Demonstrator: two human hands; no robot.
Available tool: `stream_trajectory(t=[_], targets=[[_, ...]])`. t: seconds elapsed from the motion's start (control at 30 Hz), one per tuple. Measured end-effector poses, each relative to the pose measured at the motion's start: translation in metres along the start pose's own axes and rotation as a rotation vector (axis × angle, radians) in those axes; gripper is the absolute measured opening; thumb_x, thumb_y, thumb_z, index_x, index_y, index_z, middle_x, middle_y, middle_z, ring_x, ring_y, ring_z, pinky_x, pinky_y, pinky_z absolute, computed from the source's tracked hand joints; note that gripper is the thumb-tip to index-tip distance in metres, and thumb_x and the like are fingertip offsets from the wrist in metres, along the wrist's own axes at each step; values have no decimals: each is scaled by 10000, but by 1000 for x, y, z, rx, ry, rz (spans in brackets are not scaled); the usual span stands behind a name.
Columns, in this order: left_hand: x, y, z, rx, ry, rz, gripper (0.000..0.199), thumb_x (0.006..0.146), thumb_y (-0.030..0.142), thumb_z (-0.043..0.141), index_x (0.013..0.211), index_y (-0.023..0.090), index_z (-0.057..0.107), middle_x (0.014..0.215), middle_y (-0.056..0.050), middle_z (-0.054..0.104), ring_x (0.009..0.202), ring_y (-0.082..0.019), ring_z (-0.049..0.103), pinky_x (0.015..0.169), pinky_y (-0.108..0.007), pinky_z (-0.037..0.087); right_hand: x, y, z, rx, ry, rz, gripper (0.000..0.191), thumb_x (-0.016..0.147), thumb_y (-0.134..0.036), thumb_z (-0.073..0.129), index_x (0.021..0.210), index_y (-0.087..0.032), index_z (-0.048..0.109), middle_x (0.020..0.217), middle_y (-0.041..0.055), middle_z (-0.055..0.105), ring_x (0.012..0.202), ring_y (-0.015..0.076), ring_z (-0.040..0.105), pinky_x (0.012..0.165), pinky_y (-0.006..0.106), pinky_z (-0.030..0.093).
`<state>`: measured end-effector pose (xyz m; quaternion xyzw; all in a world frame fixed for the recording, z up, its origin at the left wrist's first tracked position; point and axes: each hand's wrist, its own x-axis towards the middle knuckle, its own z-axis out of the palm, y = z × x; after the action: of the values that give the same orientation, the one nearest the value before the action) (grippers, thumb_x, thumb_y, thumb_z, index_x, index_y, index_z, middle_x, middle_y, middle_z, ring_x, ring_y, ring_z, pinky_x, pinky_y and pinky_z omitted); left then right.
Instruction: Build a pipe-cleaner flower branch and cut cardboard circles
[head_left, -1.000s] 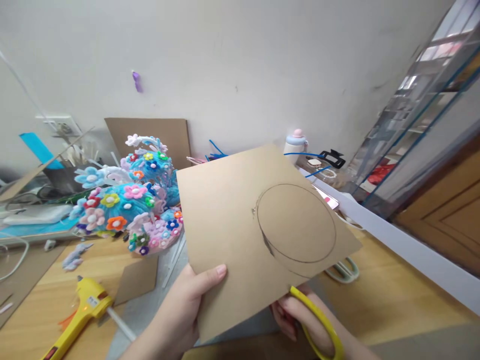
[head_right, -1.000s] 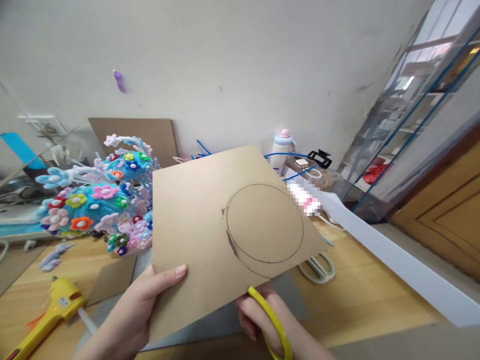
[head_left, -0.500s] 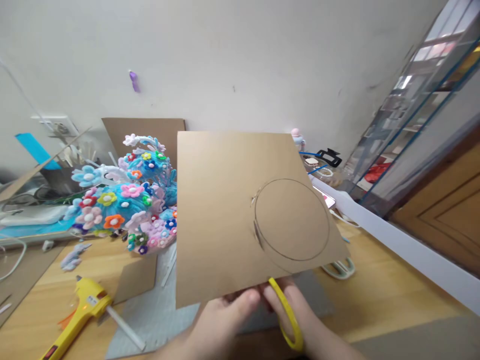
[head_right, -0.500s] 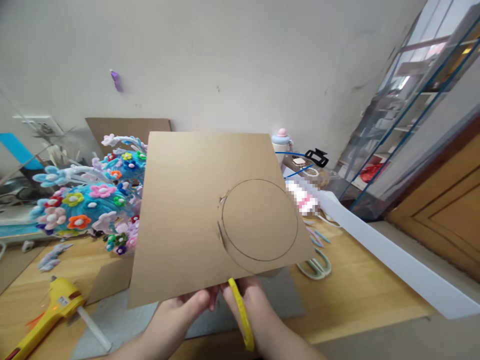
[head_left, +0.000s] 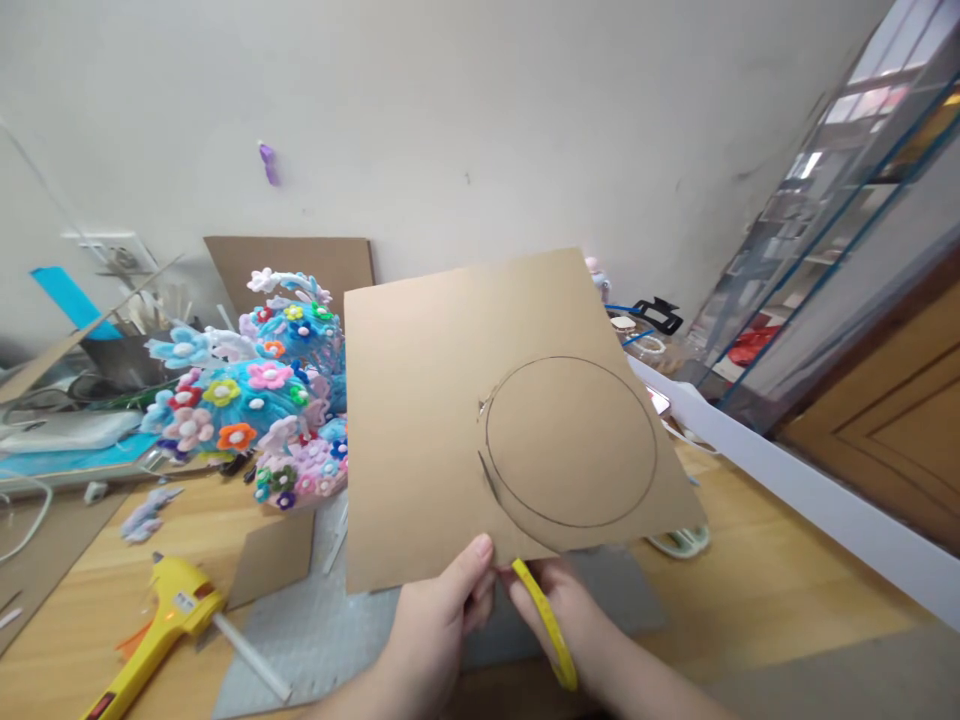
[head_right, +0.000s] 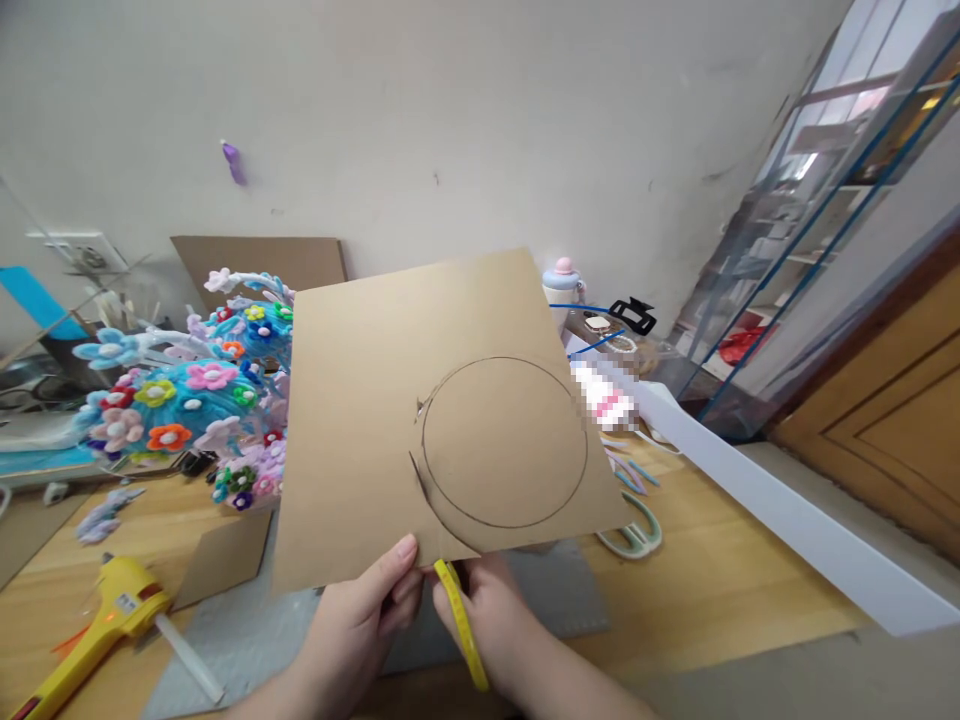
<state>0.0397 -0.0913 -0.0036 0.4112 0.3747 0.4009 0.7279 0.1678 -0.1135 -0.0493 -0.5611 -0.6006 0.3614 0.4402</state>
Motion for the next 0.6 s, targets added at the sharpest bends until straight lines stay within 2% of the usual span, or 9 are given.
stream_trajectory(t=[0.1,0.23,0.33,0.43,0.5,0.6], targets=[[-1,2,2,16,58,36,472,776,498,604,501,200,363,425,86,272,378,-55,178,445,-247,125,5,-4,-3,-50,-90,-9,355,876,-370,487,1141,-212,660,984,91,720,993,243,646,1000,407,427],[1,0,0,219,145,67,569,767,598,550,418,222,303,374,61,256,403,-90,238,496,-258,252,4,-15,-14,-148,-168,10,356,843,-319,533,1167,-221,642,1105,89,686,1180,255,540,1045,416,375],[1,-2,-4,324,210,19,613,714,663,556,365,237,286,392,40,261,452,-122,284,527,-273,292,2,-22,-19,-209,-210,10,345,827,-282,545,1154,-242,647,1118,74,682,1185,243,537,1063,400,350],[1,-1,-7,366,268,-25,619,691,651,597,347,241,286,412,36,282,485,-133,311,564,-282,307,3,-25,-19,-267,-175,39,347,809,-251,545,1139,-247,653,1110,81,686,1162,250,551,1046,396,359],[2,1,-8,374,257,-49,631,720,631,586,332,236,285,399,40,274,483,-129,326,597,-279,319,5,-24,-17,-303,-135,70,338,805,-243,540,1119,-238,663,1094,100,691,1162,264,548,1045,408,350],[3,3,-7,246,157,-65,591,772,586,552,345,223,364,331,49,275,441,-119,330,595,-265,327,7,-20,-12,-301,-116,73,324,809,-256,531,1099,-243,673,1085,100,695,1135,266,568,1020,405,375]])
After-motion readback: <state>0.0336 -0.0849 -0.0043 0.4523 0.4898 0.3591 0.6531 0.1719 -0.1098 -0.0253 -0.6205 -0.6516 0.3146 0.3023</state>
